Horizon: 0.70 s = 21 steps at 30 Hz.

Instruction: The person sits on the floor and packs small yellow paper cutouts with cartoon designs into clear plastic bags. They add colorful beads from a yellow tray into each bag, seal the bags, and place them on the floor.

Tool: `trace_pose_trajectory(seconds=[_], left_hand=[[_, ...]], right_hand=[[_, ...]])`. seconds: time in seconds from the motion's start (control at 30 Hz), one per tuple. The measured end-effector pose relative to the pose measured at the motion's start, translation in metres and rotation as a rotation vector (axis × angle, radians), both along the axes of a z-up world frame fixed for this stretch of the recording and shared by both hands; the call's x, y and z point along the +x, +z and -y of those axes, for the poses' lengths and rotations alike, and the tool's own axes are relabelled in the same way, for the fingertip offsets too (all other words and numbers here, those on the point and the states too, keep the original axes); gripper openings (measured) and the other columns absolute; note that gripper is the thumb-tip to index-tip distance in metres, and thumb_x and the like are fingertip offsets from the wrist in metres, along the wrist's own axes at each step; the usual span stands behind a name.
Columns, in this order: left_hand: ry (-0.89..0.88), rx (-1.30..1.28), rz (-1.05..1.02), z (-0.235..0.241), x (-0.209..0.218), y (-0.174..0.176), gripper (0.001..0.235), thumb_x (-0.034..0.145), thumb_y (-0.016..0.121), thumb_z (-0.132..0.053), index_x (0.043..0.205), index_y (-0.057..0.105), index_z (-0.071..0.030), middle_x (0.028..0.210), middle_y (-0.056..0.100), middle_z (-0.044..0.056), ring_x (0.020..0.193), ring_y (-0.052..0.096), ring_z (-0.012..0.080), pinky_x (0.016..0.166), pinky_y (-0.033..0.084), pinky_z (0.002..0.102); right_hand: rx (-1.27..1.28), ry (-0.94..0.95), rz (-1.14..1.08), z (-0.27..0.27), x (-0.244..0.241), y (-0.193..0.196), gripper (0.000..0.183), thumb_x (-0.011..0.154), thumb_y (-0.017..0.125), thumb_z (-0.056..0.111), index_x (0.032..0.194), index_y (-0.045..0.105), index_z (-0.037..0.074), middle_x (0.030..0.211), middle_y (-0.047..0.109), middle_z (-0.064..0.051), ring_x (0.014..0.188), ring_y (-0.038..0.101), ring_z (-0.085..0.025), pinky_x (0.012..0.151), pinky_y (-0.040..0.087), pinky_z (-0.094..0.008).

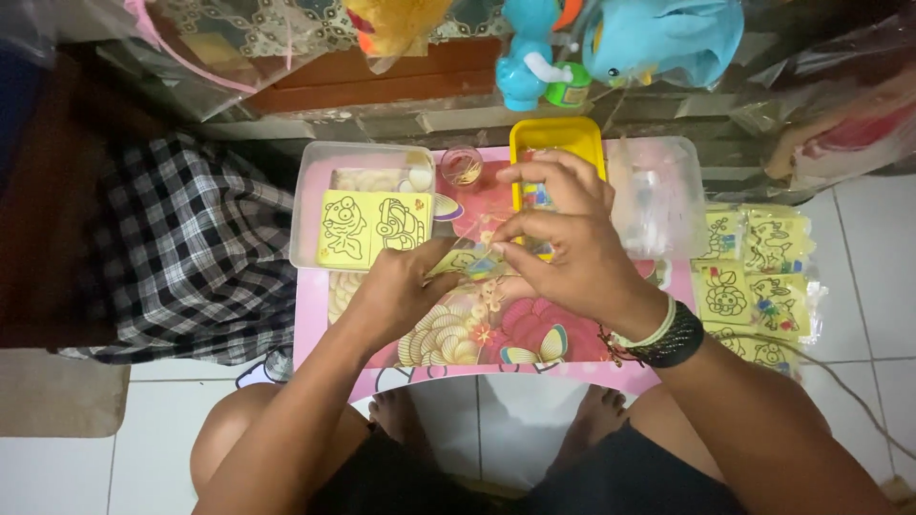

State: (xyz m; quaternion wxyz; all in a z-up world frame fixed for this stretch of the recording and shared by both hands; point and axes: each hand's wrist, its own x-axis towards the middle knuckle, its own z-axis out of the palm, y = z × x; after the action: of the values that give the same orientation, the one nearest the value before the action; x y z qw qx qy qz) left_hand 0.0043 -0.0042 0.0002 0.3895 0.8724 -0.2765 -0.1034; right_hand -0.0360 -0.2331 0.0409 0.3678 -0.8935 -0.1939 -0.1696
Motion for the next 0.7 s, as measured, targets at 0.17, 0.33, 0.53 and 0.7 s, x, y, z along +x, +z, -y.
trace_pose_trajectory(seconds=[0.17, 0.33, 0.53, 0.7], left_hand=[[-0.024, 0.017, 0.007, -0.003, -0.001, -0.003, 0.039, 0.08, 0.076, -0.008, 0.118, 0.068, -0.009, 0.075, 0.076, 0.013, 0.054, 0.071, 0.0256, 0.052, 0.053, 0.039], [0.052, -0.125, -0.176, -0.007, 0.001, 0.006, 0.022, 0.081, 0.079, -0.007, 0.102, 0.073, -0.003, 0.068, 0.072, 0.003, 0.053, 0.059, 0.0122, 0.051, 0.048, 0.028], [0.051, -0.186, -0.21, -0.012, 0.003, 0.009, 0.015, 0.085, 0.079, -0.007, 0.097, 0.072, -0.004, 0.059, 0.065, 0.0, 0.047, 0.052, 0.0096, 0.043, 0.041, 0.026], [0.021, -0.221, -0.22, -0.012, 0.0, 0.013, 0.026, 0.081, 0.08, -0.006, 0.106, 0.071, -0.005, 0.071, 0.071, 0.0, 0.057, 0.058, 0.0099, 0.053, 0.047, 0.026]], right_hand=[[0.007, 0.068, -0.056, -0.004, 0.001, -0.004, 0.006, 0.078, 0.077, 0.012, 0.084, 0.078, 0.012, 0.135, 0.061, -0.005, 0.137, 0.041, -0.032, 0.116, 0.029, -0.049], [0.281, 0.149, -0.218, 0.002, -0.001, 0.021, 0.025, 0.091, 0.067, 0.005, 0.115, 0.072, 0.003, 0.131, 0.062, -0.01, 0.11, 0.061, -0.02, 0.089, 0.05, -0.03], [0.242, 0.177, -0.231, 0.002, -0.003, 0.02, 0.038, 0.076, 0.08, 0.0, 0.112, 0.071, 0.001, 0.137, 0.06, -0.013, 0.123, 0.059, -0.024, 0.101, 0.048, -0.035], [0.117, 0.153, -0.197, -0.007, -0.005, 0.019, 0.007, 0.081, 0.074, 0.002, 0.088, 0.072, 0.001, 0.13, 0.065, -0.011, 0.106, 0.064, -0.021, 0.088, 0.051, -0.031]])
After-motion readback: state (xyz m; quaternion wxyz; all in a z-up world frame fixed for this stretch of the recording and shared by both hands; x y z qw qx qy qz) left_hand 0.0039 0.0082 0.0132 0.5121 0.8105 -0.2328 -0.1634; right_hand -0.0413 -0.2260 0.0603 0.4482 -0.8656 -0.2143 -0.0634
